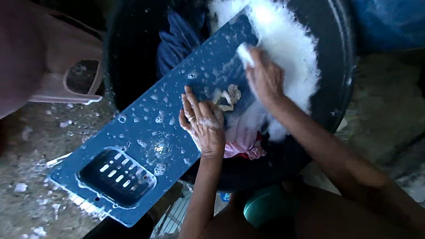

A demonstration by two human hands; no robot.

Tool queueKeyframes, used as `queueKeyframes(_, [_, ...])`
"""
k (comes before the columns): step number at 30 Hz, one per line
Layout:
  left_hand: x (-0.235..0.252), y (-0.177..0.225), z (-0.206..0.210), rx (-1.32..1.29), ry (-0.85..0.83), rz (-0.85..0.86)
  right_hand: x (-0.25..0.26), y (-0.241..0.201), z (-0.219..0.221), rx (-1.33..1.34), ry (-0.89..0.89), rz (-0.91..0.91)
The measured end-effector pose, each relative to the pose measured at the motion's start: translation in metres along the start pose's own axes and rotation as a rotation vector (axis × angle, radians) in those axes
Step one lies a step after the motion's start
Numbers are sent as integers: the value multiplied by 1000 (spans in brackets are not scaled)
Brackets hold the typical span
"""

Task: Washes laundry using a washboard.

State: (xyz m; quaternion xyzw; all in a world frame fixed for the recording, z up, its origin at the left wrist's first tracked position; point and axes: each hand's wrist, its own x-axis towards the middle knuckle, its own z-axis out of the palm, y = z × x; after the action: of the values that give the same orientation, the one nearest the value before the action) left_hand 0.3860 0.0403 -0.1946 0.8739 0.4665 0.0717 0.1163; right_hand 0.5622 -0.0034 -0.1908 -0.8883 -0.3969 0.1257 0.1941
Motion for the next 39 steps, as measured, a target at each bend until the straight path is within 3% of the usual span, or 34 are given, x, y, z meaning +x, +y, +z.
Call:
queueKeyframes(3, [-2,-1,0,-6,-8,-10,-46,-31,21,139,17,-331])
queueKeyframes(4, [-3,-1,0,1,-15,-3,-49,-22,26,130,-27,-330])
queueKeyframes(7, [-2,-2,2,56,7,41,-3,31,8,-58,-156,36])
queueKeyframes(9, [-1,-1,4,58,44,81,21,70,-12,-121,-112,230])
queueKeyframes(12, [8,8,0,-16,24,83,16,88,-24,-135,-50,368])
queueKeyframes(18, [79,57,-57,-383,-199,69,-24,79,-8,-47,-538,579])
queueKeyframes(21, [108,73,-76,-516,-179,257,-7,91,-30,81,-484,615])
queueKeyframes(24, [103,60,-69,-477,-257,371,-4,78,-56,229,-263,593])
queueKeyframes(27, [60,25,-41,-283,-257,409,-7,25,-64,275,-118,519])
queueKeyframes(30, [13,-4,-18,-193,-137,394,-35,-25,-30,295,-111,102])
queueKeyframes(32, [-3,-13,-12,-152,-54,329,-50,-25,9,223,-143,-219])
queueKeyframes(33, [-8,-15,-11,-139,-39,292,-47,-14,20,169,-179,-261])
queueKeyframes(36, [-9,-15,-7,-127,-10,257,2,24,15,1,-128,-33])
queueKeyframes(38, [-7,-14,-7,-157,-11,265,21,27,-2,-41,-79,95])
queueKeyframes(39, [-7,-14,-7,-173,-10,262,14,15,-6,-5,-35,69])
